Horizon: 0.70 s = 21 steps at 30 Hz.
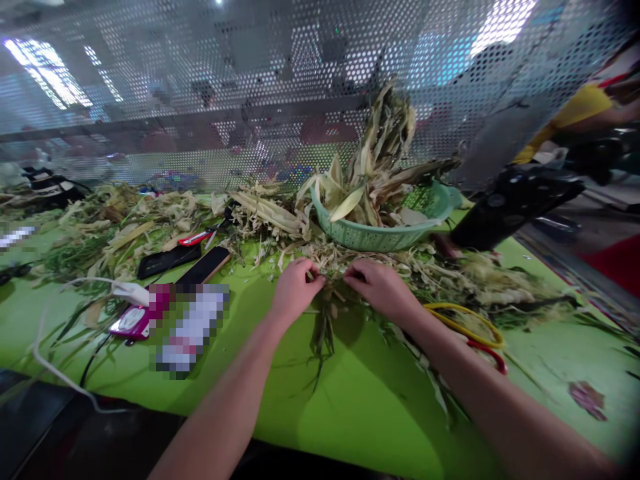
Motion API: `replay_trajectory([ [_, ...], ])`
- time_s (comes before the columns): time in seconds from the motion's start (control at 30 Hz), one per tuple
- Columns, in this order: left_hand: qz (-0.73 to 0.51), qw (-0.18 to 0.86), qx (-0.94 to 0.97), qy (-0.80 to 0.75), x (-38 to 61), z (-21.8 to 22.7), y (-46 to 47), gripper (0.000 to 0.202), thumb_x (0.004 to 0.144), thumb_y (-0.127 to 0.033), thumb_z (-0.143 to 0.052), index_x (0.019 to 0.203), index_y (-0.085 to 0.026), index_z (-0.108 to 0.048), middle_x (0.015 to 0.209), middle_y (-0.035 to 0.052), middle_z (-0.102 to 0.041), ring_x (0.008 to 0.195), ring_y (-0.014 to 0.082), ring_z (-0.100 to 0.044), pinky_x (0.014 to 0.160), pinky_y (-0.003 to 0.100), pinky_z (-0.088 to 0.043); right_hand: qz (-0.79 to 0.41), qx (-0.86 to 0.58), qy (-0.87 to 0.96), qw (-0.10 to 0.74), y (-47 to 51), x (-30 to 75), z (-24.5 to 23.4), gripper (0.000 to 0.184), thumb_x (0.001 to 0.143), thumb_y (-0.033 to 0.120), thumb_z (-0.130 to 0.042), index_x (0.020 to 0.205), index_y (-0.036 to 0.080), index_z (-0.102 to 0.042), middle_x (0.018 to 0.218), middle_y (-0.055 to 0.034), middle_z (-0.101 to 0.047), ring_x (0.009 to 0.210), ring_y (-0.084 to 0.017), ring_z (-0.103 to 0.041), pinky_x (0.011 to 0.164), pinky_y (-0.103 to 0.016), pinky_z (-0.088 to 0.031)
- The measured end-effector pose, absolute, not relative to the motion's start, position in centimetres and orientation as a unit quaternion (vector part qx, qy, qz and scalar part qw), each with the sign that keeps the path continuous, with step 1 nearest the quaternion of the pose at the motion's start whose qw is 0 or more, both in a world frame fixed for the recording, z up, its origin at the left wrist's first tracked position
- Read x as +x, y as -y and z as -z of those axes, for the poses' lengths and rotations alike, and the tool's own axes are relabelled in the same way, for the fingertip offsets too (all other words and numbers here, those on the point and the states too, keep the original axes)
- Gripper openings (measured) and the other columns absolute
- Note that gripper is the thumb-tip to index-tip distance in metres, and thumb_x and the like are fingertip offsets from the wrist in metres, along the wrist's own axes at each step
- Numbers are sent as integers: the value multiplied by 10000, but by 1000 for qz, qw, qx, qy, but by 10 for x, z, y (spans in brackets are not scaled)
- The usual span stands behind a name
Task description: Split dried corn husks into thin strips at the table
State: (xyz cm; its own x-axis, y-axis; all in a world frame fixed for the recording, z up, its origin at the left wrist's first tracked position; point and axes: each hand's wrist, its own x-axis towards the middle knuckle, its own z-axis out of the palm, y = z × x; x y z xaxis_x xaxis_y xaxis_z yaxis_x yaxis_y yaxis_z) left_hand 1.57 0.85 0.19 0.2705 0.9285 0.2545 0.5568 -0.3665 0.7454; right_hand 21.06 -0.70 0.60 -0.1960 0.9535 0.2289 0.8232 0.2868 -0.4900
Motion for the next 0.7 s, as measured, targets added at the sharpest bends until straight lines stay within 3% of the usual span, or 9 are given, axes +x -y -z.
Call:
replay_trajectory([
  [0.13, -364, 440, 684, -454, 18, -2, -7, 112, 757, -221, -642, 727, -174, -545, 688, -20, -587, 605, 102, -547, 589, 232, -428, -121, -588, 761, 247, 8, 209, -5, 83, 798, 190, -557, 764, 184, -632, 783, -49, -657, 713, -182, -574, 643, -266, -371],
  [0.27, -351, 540, 639, -421, 19, -1, -6, 147, 761, -226, -631, 739, -175, -495, 619, -52, -525, 478, 74, -496, 485, 206, -378, -131, -588, 752, 269, 10, 208, -5, 97, 804, 210, -549, 769, 186, -636, 785, -46, -666, 698, -177, -577, 631, -262, -373],
  [0.47, -355, 579, 628, -380, 17, 4, -8, 233, 777, -318, -654, 749, -177, -471, 622, -58, -508, 468, 63, -481, 477, 199, -369, -142, -587, 742, 290, 11, 207, -9, 112, 804, 237, -552, 760, 184, -641, 773, -43, -680, 682, -176, -584, 608, -260, -366],
  [0.7, -367, 533, 632, -426, 19, 5, -12, 284, 718, -340, -720, 749, -167, -497, 624, -58, -502, 475, 52, -416, 459, 194, -309, -211, -579, 721, 318, 9, 206, -8, 153, 796, 311, -582, 742, 188, -653, 683, -16, -654, 620, -160, -554, 581, -262, -370],
])
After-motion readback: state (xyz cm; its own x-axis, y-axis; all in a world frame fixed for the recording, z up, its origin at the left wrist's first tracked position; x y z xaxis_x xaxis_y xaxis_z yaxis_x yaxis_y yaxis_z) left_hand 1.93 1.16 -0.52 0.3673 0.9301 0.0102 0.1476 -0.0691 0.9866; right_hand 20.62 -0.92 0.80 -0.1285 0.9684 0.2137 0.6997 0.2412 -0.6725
